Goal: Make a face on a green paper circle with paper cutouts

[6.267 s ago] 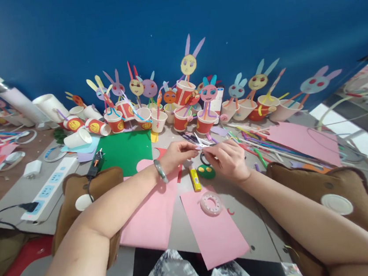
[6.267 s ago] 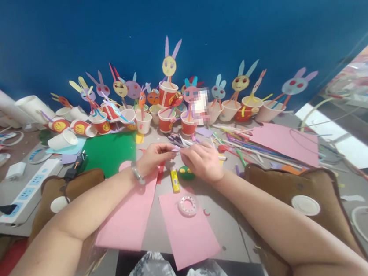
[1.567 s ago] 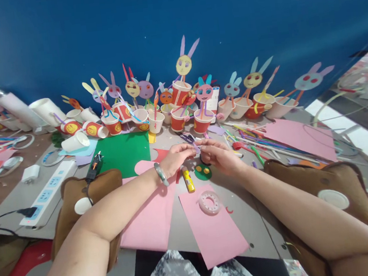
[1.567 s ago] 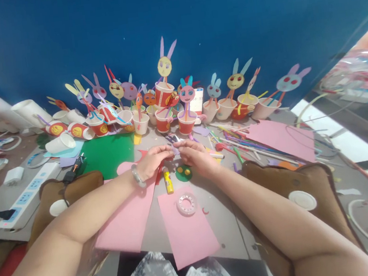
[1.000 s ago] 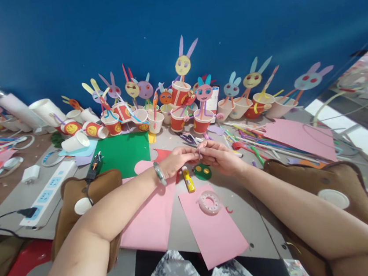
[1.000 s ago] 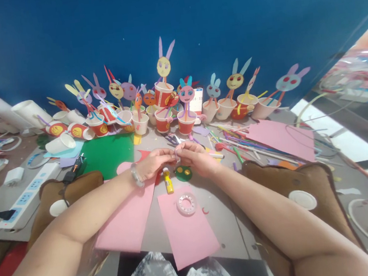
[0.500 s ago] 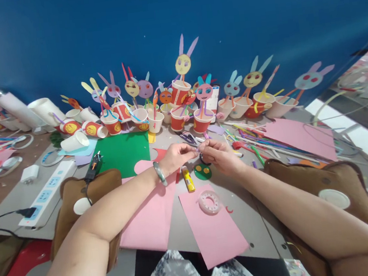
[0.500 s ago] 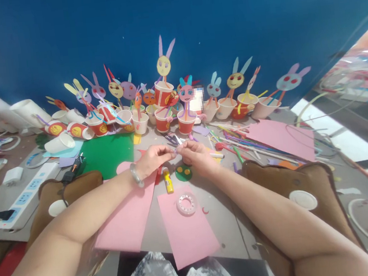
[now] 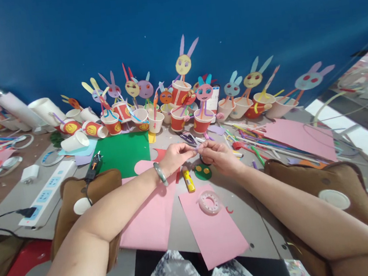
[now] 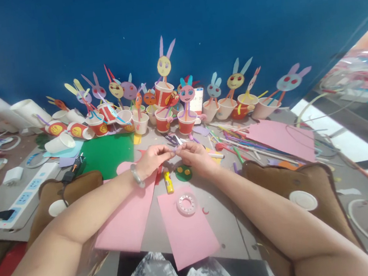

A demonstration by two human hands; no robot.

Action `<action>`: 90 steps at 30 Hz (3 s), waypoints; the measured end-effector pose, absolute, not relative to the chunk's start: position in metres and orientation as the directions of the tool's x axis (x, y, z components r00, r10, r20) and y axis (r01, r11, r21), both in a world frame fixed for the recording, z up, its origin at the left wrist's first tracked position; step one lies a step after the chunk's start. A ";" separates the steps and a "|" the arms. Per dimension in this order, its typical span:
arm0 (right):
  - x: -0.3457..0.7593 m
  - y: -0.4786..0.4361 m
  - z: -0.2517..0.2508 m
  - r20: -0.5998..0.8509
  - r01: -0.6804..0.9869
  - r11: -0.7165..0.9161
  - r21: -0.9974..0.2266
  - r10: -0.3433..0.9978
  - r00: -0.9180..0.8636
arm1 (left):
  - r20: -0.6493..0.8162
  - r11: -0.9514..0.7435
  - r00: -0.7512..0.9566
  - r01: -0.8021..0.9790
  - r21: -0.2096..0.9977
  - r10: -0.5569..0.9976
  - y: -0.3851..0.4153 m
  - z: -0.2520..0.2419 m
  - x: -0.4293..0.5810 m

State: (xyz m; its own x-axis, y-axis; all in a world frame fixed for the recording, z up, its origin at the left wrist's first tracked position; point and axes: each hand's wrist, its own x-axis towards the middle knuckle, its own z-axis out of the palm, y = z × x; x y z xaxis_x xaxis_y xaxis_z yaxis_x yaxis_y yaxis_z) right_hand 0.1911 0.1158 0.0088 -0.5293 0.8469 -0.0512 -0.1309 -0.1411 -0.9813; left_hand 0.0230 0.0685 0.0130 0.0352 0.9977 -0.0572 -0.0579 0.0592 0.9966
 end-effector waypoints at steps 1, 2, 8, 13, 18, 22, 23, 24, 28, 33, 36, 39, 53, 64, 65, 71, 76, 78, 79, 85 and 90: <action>0.191 0.116 0.009 -0.051 -0.130 -0.139 -0.982 0.851 -0.523 | -0.052 0.053 0.037 -0.044 0.998 0.998 0.069 0.012 0.023; 0.191 0.116 0.009 -0.051 -0.129 -0.137 -0.982 0.854 -0.518 | -0.041 0.042 0.037 -0.029 0.999 0.998 0.070 0.012 0.022; 0.191 0.120 0.003 -0.054 -0.103 -0.119 -0.988 0.870 -0.490 | 0.217 -0.191 -0.076 0.254 0.948 0.973 0.071 0.017 0.019; 0.191 0.119 0.001 -0.039 -0.063 -0.077 -0.995 0.886 -0.461 | 0.398 -0.319 -0.026 0.551 0.771 0.917 0.068 0.019 0.020; 0.189 0.115 0.004 -0.027 -0.044 -0.052 -0.998 0.893 -0.449 | 0.446 -0.334 0.013 0.682 0.650 0.895 0.069 0.015 0.020; 0.188 0.114 0.005 -0.034 -0.035 -0.056 -0.998 0.889 -0.457 | 0.473 -0.367 0.082 0.750 0.550 0.877 0.068 0.014 0.018; 0.188 0.113 0.005 -0.035 -0.034 -0.057 -0.998 0.888 -0.458 | 0.482 -0.378 0.100 0.764 0.523 0.870 0.068 0.013 0.018; 0.188 0.113 0.005 -0.037 -0.034 -0.059 -0.998 0.888 -0.459 | 0.491 -0.389 0.118 0.775 0.498 0.863 0.068 0.013 0.017; 0.188 0.113 0.005 -0.038 -0.047 -0.066 -0.997 0.889 -0.457 | 0.509 -0.420 0.169 0.799 0.431 0.844 0.068 0.012 0.017; 0.188 0.114 0.004 -0.031 -0.051 -0.062 -0.997 0.885 -0.465 | 0.499 -0.425 0.191 0.807 0.410 0.845 0.070 0.013 0.016; 0.188 0.113 0.004 -0.018 -0.051 -0.047 -0.998 0.885 -0.464 | 0.492 -0.427 0.204 0.813 0.397 0.846 0.070 0.015 0.015; 0.188 0.113 0.005 -0.017 -0.030 -0.034 -0.999 0.885 -0.465 | 0.481 -0.435 0.235 0.825 0.361 0.845 0.069 0.018 0.015; 0.190 0.114 0.001 -0.007 -0.012 -0.015 -1.000 0.883 -0.470 | 0.464 -0.448 0.278 0.839 0.310 0.841 0.068 0.019 0.015; 0.188 0.112 0.002 -0.018 -0.017 -0.030 -0.999 0.887 -0.462 | 0.487 -0.423 0.201 0.812 0.402 0.850 0.069 0.016 0.016; 0.188 0.112 0.003 -0.020 -0.022 -0.034 -0.999 0.887 -0.462 | 0.494 -0.420 0.183 0.801 0.426 0.850 0.070 0.015 0.016; 0.189 0.116 0.001 -0.026 -0.066 -0.064 -0.996 0.885 -0.464 | 0.434 -0.368 0.036 0.595 0.714 0.900 0.073 0.014 0.015; 0.189 0.116 0.001 -0.032 -0.071 -0.074 -0.995 0.880 -0.475 | 0.285 -0.270 0.020 0.394 0.879 0.958 0.074 0.016 0.015; 0.189 0.115 0.002 -0.032 -0.070 -0.074 -0.995 0.879 -0.476 | 0.225 -0.214 0.011 0.353 0.911 0.974 0.074 0.017 0.015; 0.189 0.115 0.002 -0.032 -0.067 -0.072 -0.995 0.879 -0.475 | 0.202 -0.192 0.004 0.340 0.921 0.979 0.074 0.017 0.016; 0.190 0.114 0.002 0.002 -0.017 -0.007 -1.000 0.891 -0.453 | 0.170 -0.147 -0.058 0.285 0.947 0.984 0.074 0.019 0.016; 0.191 0.108 0.003 0.204 0.140 0.271 -0.952 0.906 -0.371 | 0.074 -0.051 -0.122 0.184 0.982 0.990 0.076 0.018 0.016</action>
State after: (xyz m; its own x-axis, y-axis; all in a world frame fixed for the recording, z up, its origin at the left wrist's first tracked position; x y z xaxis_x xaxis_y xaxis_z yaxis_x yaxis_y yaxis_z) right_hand 0.1907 0.1079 0.0032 -0.3711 0.9060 0.2036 0.1397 0.2712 -0.9523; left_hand 0.0164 0.0758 0.0179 -0.1224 0.9897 0.0741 0.1845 -0.0507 0.9815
